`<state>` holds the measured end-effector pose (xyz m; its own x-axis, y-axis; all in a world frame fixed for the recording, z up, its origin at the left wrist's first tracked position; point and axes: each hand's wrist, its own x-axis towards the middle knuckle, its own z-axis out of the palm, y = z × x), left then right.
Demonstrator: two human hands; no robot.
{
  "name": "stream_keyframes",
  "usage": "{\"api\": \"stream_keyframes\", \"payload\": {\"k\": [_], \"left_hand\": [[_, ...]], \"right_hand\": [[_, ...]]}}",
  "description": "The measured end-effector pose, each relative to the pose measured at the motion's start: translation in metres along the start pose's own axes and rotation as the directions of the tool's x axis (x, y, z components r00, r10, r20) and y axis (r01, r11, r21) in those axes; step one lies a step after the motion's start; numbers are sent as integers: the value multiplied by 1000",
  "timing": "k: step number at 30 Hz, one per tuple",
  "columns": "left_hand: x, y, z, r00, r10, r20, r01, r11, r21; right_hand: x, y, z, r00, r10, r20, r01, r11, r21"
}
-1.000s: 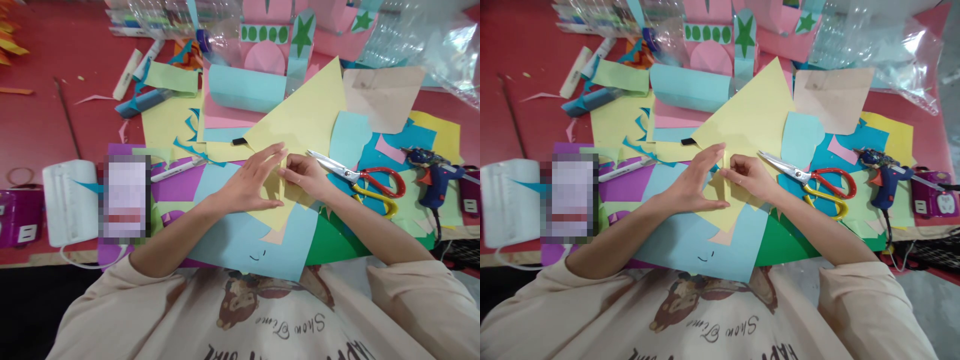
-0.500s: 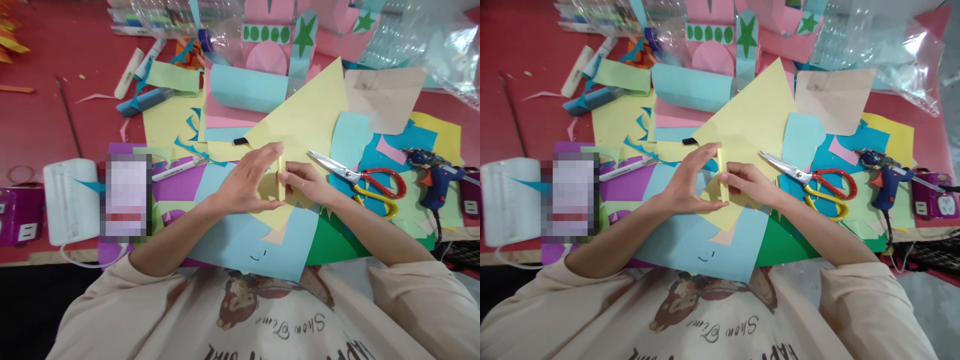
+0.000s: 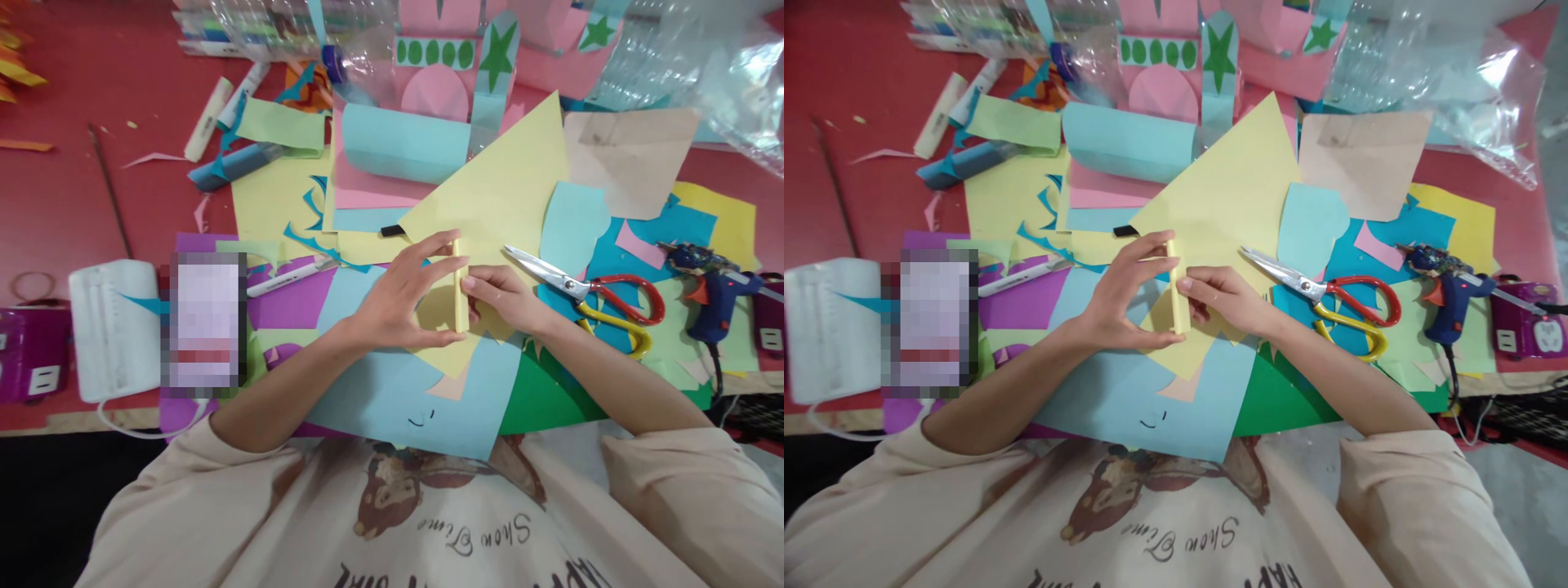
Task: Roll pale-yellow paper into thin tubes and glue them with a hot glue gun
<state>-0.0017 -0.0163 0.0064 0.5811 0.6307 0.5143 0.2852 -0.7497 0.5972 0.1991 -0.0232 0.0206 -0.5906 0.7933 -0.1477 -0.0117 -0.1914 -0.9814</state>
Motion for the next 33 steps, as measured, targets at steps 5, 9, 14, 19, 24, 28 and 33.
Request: {"api": "stream_keyframes", "payload": {"k": [5,9,14,19,24,28,33], "left_hand": [[-1,-1,2,998,-44,36,42,997,65],[-1,0,1,990,-115,79,109,992,69],[-1,0,0,997,-42,71,38,998,52],[-1,-3,3,997,68,32,-70,996,61],[-2,-6,6,996,88,-12,-87,994,59],[-1,-8,7,994,93,-58,-91,995,27],[0,-7,7,996,78,-50,-76,997,35]], "right_hand": [[-1,1,0,998,-50,-45,48,998,-39],[-3,0,-1,997,-70,-44,67,995,-77],[-4,-1,-2,996,-76,-37,72,992,-106],[-4,1,0,989,-132,-61,126,988,-89],[-4,3,2,993,-108,-36,107,994,-37],[-3,1,3,999,-14,-40,16,999,51],[-1,1,1,998,-2,-56,6,997,75]]}}
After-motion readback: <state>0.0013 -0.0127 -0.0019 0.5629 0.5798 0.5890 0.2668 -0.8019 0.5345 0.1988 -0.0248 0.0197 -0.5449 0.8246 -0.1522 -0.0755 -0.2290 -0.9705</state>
